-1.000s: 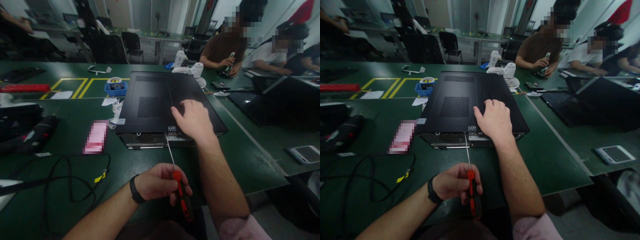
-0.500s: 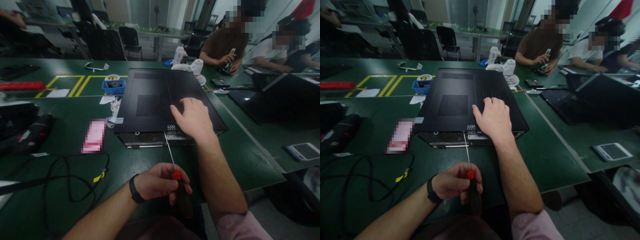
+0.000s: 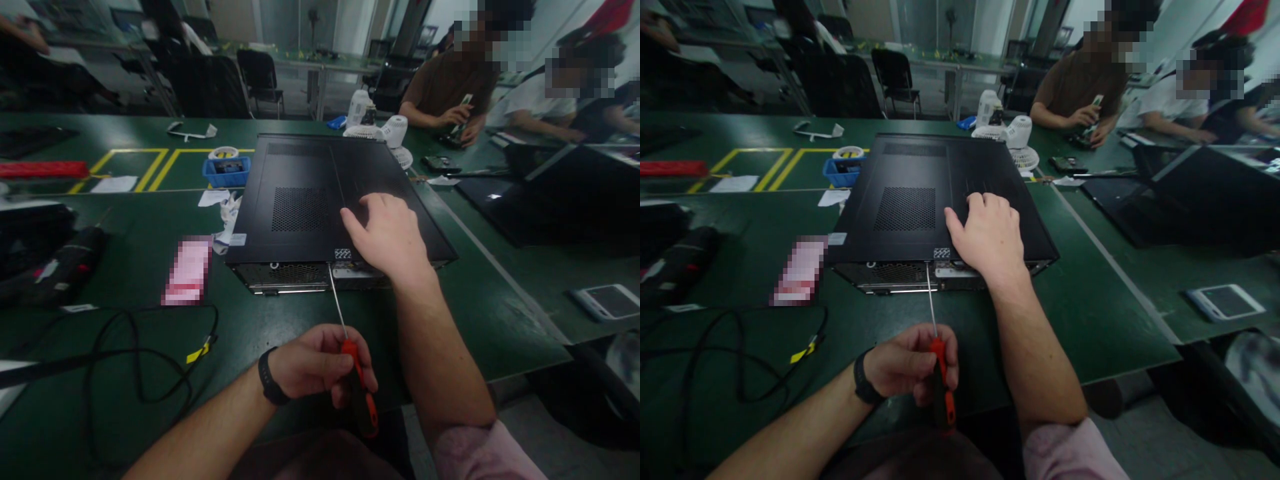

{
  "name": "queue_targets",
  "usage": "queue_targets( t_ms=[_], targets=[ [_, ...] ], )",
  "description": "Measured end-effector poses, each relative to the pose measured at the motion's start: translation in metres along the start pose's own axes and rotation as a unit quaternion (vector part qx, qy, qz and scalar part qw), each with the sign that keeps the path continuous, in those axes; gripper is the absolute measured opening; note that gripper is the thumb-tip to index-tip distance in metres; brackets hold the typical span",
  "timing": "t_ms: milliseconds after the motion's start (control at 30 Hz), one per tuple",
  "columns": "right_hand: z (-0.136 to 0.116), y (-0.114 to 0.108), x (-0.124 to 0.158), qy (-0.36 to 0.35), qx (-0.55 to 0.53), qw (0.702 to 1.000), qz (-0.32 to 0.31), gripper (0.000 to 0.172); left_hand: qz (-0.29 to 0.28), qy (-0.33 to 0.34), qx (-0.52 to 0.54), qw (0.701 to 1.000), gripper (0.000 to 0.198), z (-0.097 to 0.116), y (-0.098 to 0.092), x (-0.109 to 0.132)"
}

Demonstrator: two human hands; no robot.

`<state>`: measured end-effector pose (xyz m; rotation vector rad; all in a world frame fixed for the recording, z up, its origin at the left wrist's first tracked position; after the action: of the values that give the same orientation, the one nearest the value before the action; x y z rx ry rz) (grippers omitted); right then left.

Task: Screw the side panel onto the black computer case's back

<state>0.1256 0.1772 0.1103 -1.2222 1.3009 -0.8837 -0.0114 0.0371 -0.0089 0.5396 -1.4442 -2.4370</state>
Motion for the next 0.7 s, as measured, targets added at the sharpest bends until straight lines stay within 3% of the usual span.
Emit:
queue_targets(
  t_ms=[400,700],
  targets=[
    [-0.001,-0.001,0.000,-0.004,0.001,1.000,0.006,0.055,0.000,0.030,-0.020,0.999,0.032,-0.004,-0.006,0.000],
    [-0.002,-0.001,0.000,0.000,0.010,1.000,-0.004,0.053,0.020,-0.001,-0.006,1.000,0.032,0.005,0.004,0.000]
  ],
)
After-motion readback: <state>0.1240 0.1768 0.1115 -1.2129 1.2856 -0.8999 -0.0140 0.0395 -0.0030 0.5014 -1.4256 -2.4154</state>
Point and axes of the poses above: each hand's wrist, its own x-axis away from the middle knuckle, its own y-axis out of the palm, z = x × y, the point moved 2 cm from there along -x, towards the middle knuckle, and after that the axes turned 8 degrees about -z, right-handed, at the moved point
